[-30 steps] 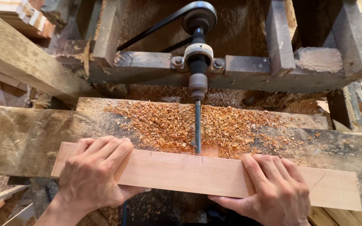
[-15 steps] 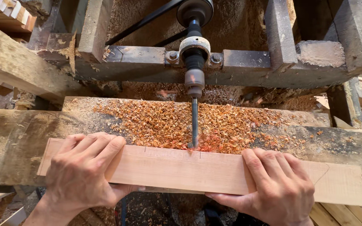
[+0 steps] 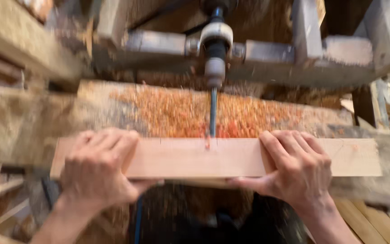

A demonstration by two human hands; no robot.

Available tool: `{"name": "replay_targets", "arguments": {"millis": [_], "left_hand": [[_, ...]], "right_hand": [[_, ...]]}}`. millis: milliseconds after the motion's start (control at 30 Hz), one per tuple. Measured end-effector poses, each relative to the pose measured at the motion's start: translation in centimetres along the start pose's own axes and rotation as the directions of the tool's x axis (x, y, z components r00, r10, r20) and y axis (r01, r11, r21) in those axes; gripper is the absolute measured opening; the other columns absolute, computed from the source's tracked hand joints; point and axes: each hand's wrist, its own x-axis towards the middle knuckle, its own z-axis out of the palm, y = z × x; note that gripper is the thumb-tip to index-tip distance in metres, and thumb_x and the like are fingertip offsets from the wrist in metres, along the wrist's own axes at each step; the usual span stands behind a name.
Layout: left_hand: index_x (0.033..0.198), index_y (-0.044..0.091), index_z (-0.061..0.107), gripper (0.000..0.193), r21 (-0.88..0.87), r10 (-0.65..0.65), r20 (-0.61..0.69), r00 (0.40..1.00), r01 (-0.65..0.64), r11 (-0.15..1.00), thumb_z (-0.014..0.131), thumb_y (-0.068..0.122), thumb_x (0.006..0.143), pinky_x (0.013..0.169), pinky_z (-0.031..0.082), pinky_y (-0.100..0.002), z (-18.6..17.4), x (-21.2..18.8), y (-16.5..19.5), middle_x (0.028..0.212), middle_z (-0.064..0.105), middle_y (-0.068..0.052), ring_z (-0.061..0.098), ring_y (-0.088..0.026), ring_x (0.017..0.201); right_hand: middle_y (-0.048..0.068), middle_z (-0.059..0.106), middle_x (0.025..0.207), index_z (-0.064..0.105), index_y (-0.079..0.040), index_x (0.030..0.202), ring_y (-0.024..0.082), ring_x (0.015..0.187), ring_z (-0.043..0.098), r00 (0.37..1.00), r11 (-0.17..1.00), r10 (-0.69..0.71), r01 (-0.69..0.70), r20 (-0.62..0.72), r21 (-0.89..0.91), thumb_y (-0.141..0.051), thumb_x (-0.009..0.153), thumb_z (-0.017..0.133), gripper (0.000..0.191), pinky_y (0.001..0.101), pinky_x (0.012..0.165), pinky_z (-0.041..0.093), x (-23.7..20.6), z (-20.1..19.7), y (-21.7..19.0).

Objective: The person uses a drill press to drill a series of holes along a marked line on a rectangular wooden plank. They repeatedly position the plank under the drill bit, lower the drill to create holes, and reposition the plank to continue drilling along the line.

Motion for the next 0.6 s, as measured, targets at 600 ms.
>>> {"name": "replay_targets", "arguments": {"millis": [600], "left_hand": [[0.115, 0.011, 0.062, 0.081, -0.011, -0.015, 0.143, 0.990, 0.017, 1.000, 0.078, 0.071, 0.063, 0.090, 0.047, -0.041, 1.6, -2.2, -2.5, 0.106, 0.069, -0.008, 0.066, -0.021, 0.096]], "right_hand": [[0.011, 0.070, 0.085, 0.068, -0.005, 0.093, 0.023, 0.073, 0.065, 0.998, 0.984, 0.014, -0.024, 0.060, 0.175, -0.080, 0.053, 0.077, 0.086, 0.0437, 0.076, 0.049, -2.2, -0.9, -0.6]]}}
